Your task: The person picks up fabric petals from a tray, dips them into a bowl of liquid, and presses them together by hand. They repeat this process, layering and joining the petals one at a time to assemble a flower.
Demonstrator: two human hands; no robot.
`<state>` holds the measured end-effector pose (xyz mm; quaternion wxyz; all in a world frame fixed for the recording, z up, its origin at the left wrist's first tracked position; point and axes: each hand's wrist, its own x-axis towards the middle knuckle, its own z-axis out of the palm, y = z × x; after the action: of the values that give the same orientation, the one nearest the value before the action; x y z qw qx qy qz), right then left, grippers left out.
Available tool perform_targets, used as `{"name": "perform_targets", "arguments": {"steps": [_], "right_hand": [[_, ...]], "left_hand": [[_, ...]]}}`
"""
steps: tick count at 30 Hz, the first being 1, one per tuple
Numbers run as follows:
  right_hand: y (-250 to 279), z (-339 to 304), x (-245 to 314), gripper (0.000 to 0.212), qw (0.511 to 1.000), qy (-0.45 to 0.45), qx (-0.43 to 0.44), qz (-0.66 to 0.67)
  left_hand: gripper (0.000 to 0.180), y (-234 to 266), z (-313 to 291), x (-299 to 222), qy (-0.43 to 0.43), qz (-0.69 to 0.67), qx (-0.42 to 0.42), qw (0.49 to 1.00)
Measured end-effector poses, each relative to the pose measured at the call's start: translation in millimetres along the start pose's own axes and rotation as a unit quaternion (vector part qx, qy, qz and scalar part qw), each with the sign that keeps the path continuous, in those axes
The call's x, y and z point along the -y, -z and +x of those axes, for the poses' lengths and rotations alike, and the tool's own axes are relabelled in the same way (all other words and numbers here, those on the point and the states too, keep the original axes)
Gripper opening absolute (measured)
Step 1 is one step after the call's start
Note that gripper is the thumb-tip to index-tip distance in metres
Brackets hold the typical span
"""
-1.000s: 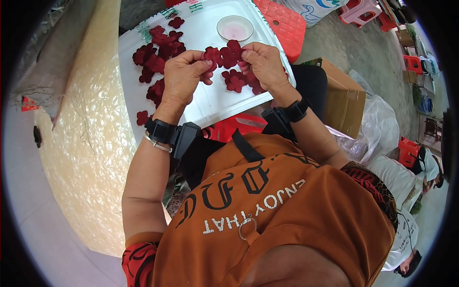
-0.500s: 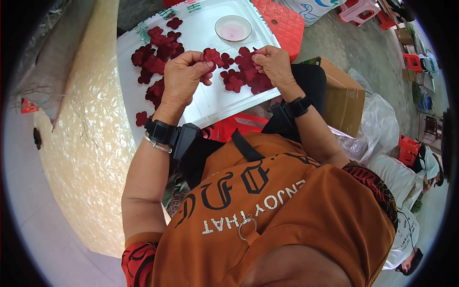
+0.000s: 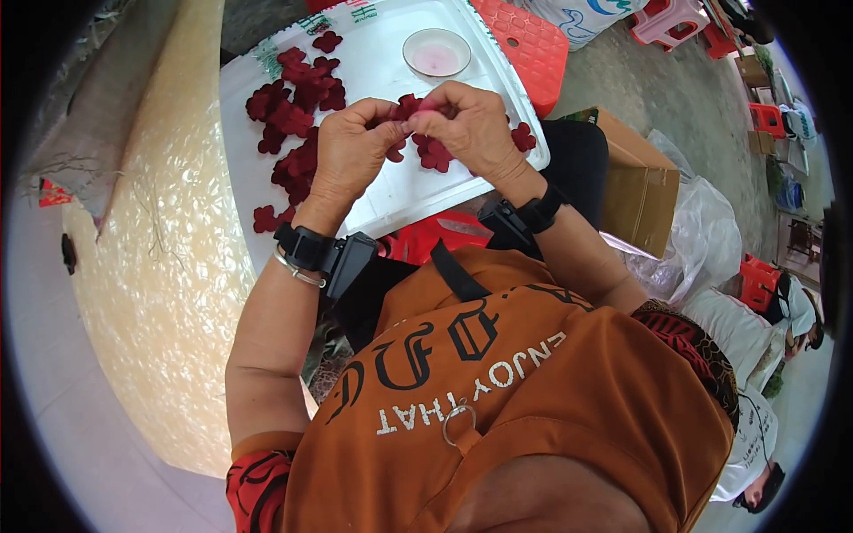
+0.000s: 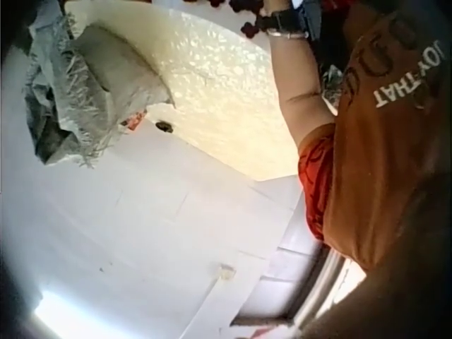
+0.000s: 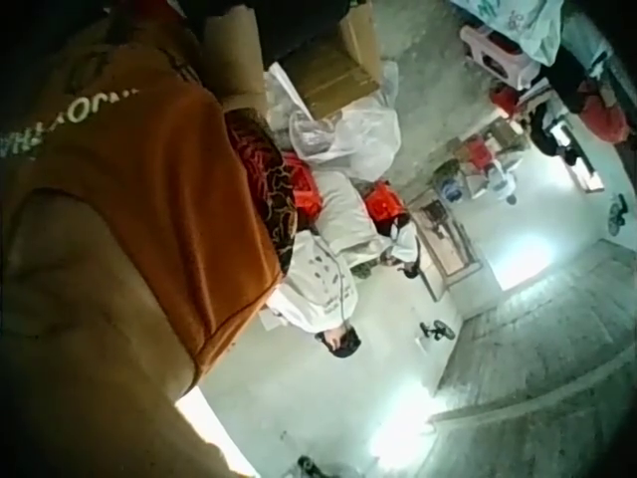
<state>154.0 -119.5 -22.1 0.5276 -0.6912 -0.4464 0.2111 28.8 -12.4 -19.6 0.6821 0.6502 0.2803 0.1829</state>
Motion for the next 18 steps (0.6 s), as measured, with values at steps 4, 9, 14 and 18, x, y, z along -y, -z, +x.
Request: {"name": "perform_targets", "arguments": {"steps": [4, 9, 14, 18], "right_hand": [[-7, -1, 8, 0.017, 0.997, 0.004, -0.001, -0.079], [-6, -1, -2, 0.016, 0.998, -0.009, -0.007, -0.055], [-5, 0, -6, 0.014, 0.999, -0.006, 0.009, 0.032], [-4, 1, -8, 0.014, 0.999, -0.010, 0.021, 0.033]], "left_hand": [[0.016, -3, -3, 1, -0.023, 0.053, 0.006, 0.998], [0.015, -4, -2, -3, -0.016, 0.050, 0.004, 0.999], [0.014, -1, -2, -6, 0.003, 0.024, 0.007, 1.000], [0.011, -2, -3, -5, -0.010, 0.010, 0.005, 1.000]]}}
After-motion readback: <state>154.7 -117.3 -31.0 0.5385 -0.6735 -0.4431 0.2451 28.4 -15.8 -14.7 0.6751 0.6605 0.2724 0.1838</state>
